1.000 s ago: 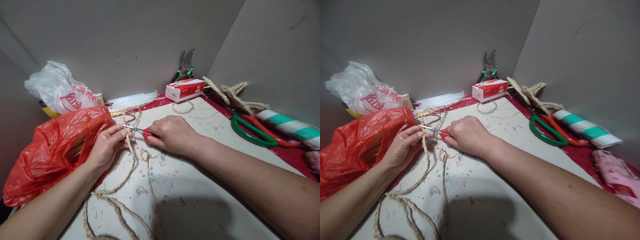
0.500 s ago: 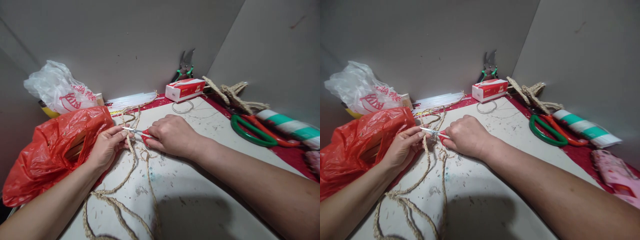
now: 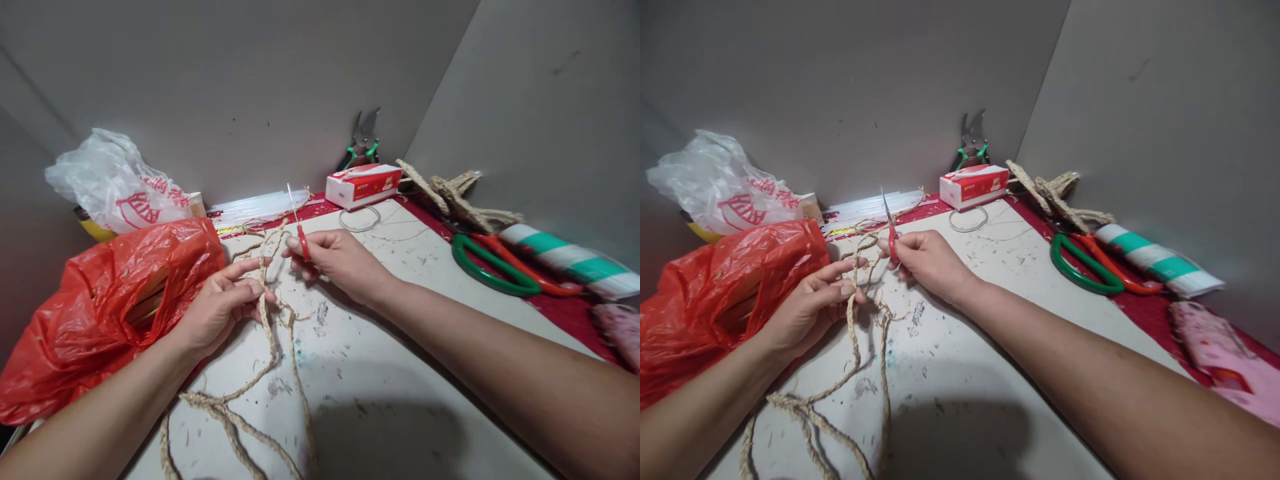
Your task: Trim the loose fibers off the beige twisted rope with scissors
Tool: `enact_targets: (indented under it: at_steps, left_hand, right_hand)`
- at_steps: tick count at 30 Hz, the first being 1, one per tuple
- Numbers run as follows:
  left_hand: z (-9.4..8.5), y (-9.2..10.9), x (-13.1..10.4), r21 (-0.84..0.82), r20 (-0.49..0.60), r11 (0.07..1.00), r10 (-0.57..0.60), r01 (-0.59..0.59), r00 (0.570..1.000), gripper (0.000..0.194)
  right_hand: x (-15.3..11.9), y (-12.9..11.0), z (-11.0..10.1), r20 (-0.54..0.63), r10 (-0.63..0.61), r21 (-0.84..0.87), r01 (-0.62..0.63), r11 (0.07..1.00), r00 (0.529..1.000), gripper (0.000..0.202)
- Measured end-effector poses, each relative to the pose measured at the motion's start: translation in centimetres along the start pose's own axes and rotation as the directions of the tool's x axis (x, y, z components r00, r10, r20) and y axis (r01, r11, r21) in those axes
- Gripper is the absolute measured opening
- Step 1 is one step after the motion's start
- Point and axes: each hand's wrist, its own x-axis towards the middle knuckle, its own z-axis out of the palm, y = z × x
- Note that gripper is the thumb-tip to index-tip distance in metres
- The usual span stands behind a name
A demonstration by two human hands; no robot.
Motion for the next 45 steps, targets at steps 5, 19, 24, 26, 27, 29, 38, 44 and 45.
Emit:
enact_targets:
  at_steps: [5,19,24,26,27,29,38,44,45]
  left_hand:
    - [0.4,-0.5,-0.5,0.075,0.116,0.997,-0.028,0.019,0.993,0.034]
    - [1.1,-0.2,-0.8,0.052,0.115,0.999,-0.016,0.010,0.993,0.011]
    - [1.0,-0.2,-0.7,0.024,0.168,0.999,-0.049,0.046,0.985,0.010]
    - [0.8,-0.2,-0.7,-0.003,0.181,0.997,-0.079,0.081,0.980,0.010]
    - [0.8,-0.2,-0.7,-0.017,0.181,0.995,-0.094,0.099,0.979,0.010]
    - [0.7,-0.1,-0.6,-0.038,0.171,0.990,-0.125,0.134,0.977,0.014]
    - [0.7,0.3,-0.6,-0.036,0.161,0.987,-0.150,0.158,0.975,0.012]
    - [0.8,0.2,-0.6,0.022,0.009,1.000,-0.020,0.020,1.000,0.012]
    - [0.9,0.1,-0.5,0.037,-0.034,0.999,0.020,-0.019,0.999,0.014]
  right_hand:
    - [-0.1,-0.4,0.3,0.132,0.143,0.316,-0.179,0.932,0.981,0.039]
    - [-1.3,-1.2,1.5,0.079,-0.005,0.265,-0.016,0.964,0.997,0.030]
    - [-1.3,-1.0,1.6,0.002,-0.132,0.203,0.129,0.971,0.991,0.027]
    - [-1.2,-1.0,1.5,0.016,-0.112,0.202,0.107,0.973,0.994,0.028]
    - [-1.1,-1.0,1.4,0.024,-0.100,0.206,0.093,0.974,0.995,0.029]
    - [-1.0,-1.1,1.2,0.034,-0.083,0.210,0.074,0.975,0.996,0.031]
    - [-1.0,-1.3,1.0,0.060,-0.069,0.241,0.053,0.969,0.996,0.031]
    - [-0.7,-1.0,0.8,0.042,-0.048,0.249,0.036,0.968,0.998,0.027]
    - [-0.7,-0.9,0.8,0.022,-0.062,0.206,0.056,0.977,0.998,0.026]
